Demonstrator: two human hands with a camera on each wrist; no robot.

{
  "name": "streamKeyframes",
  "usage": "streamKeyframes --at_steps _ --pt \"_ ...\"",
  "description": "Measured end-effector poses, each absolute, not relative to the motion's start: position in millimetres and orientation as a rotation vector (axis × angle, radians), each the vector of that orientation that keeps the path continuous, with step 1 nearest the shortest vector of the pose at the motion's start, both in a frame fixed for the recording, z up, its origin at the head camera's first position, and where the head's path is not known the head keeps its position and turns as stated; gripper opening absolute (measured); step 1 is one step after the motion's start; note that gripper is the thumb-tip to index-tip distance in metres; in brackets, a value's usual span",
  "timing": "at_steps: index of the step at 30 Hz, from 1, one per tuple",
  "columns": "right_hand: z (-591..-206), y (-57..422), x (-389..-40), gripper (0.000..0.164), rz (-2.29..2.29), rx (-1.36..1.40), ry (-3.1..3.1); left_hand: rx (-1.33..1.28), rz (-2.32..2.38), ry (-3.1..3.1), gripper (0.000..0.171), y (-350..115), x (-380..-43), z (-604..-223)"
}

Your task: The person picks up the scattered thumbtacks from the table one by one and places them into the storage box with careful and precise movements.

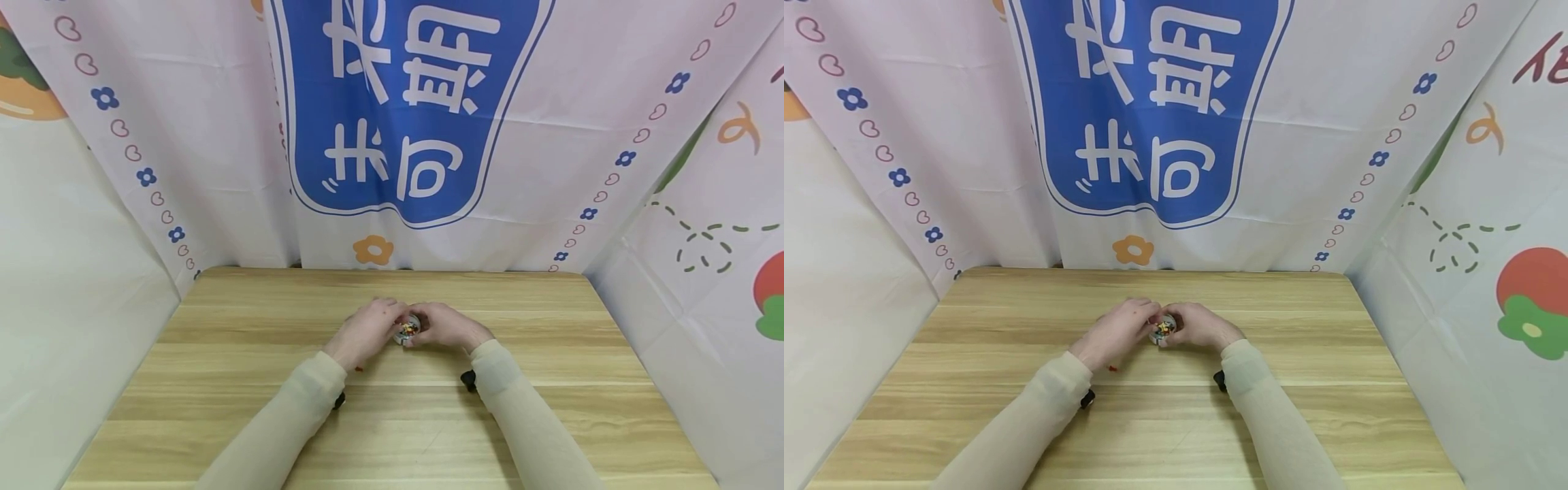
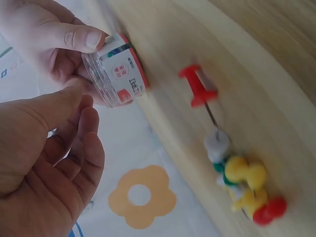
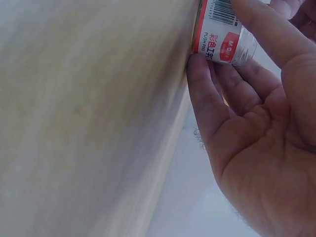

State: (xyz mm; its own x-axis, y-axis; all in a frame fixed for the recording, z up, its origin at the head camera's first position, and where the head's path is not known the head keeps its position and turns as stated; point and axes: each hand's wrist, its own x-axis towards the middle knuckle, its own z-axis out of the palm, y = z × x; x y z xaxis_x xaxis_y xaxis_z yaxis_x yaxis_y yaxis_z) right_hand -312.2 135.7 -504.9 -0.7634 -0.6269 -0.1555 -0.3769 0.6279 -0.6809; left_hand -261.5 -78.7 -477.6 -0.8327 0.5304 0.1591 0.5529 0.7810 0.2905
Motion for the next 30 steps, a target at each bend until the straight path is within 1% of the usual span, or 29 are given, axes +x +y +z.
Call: streamKeyframes --at_steps 2,7,9,17,24,30 --pt "-505 135 -312 0.051 -0.917 -0.794 2.47 -0.903 -0.48 -2.888 0.013 -82 -260 -477" --pt "-505 135 -311 0.06 -0.95 -0.764 2.448 -0.95 -0.387 -2.877 0.009 -91 -255 -477" --pt "-505 135 -311 0.059 -0.959 -0.762 2.441 -0.968 -0.359 -2.89 0.006 -95 -252 -477" --pt "-506 135 -312 0.062 -0.967 -0.742 2.437 -1.031 -0.222 -2.957 0.016 -106 -242 -472" --pt "-506 135 -311 0.062 -0.964 -0.761 2.438 -1.05 -0.094 -2.995 0.005 -113 -235 -471" --pt "-507 135 -312 0.061 -0.97 -0.752 2.433 -1.093 -0.058 -2.997 0.01 -118 -229 -470"
